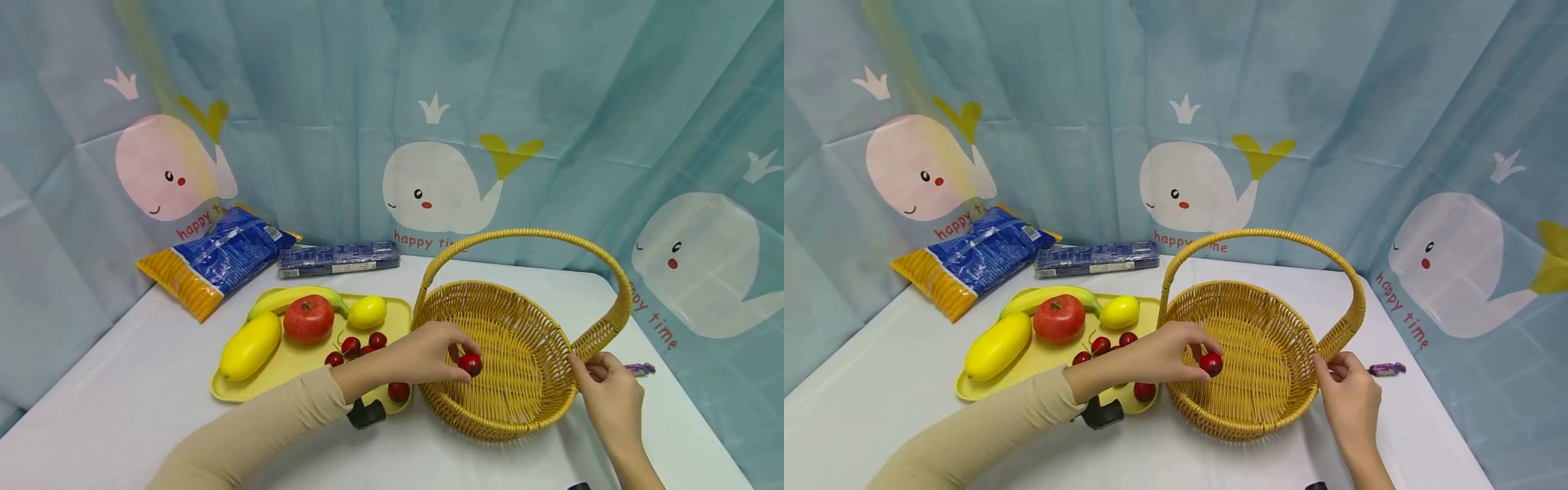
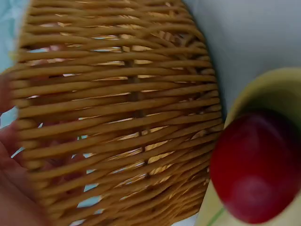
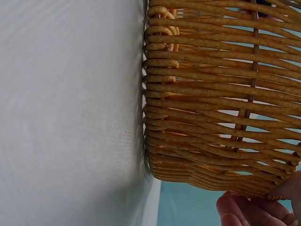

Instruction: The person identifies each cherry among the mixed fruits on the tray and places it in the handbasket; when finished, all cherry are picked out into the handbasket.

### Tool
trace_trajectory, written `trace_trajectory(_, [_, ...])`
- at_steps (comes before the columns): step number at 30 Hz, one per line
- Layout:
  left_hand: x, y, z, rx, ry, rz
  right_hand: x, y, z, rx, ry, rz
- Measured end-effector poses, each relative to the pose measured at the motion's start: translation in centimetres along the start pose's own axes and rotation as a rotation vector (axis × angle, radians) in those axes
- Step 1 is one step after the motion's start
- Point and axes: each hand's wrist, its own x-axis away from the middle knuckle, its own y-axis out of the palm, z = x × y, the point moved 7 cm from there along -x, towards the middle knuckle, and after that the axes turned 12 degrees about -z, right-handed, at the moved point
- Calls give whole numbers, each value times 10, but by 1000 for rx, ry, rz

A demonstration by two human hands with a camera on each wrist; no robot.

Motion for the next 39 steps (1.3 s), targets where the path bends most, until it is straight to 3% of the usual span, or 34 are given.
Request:
trace_trajectory(5, [-28,17,-8,-164,-60,-95,0,1,1,11,-2,-12])
trace_trajectory(10, [-41,30,-13,-316,-131,-211,-2,-1,0,20,-16,2])
trace_trajectory(17, [-43,43,-16,-367,-185,-326,0,-2,-3,28,-24,8])
trace_trajectory(21, [-43,42,-16,-375,-181,-331,0,-1,-3,33,-24,8])
trace_trajectory(24, [-40,33,-13,-346,-168,-302,0,-2,-2,32,-24,10])
trace_trajectory(29, [-24,7,3,-273,-66,-207,1,-4,-1,31,-38,24])
trace_trajectory(34, [11,-19,12,-151,46,-92,3,-4,1,27,-35,27])
trace_trajectory(36, [30,-27,8,-88,47,-50,2,-2,0,22,-39,22])
trace_trajectory(39, [57,-33,-8,-1,-2,-8,2,-2,-2,19,-51,25])
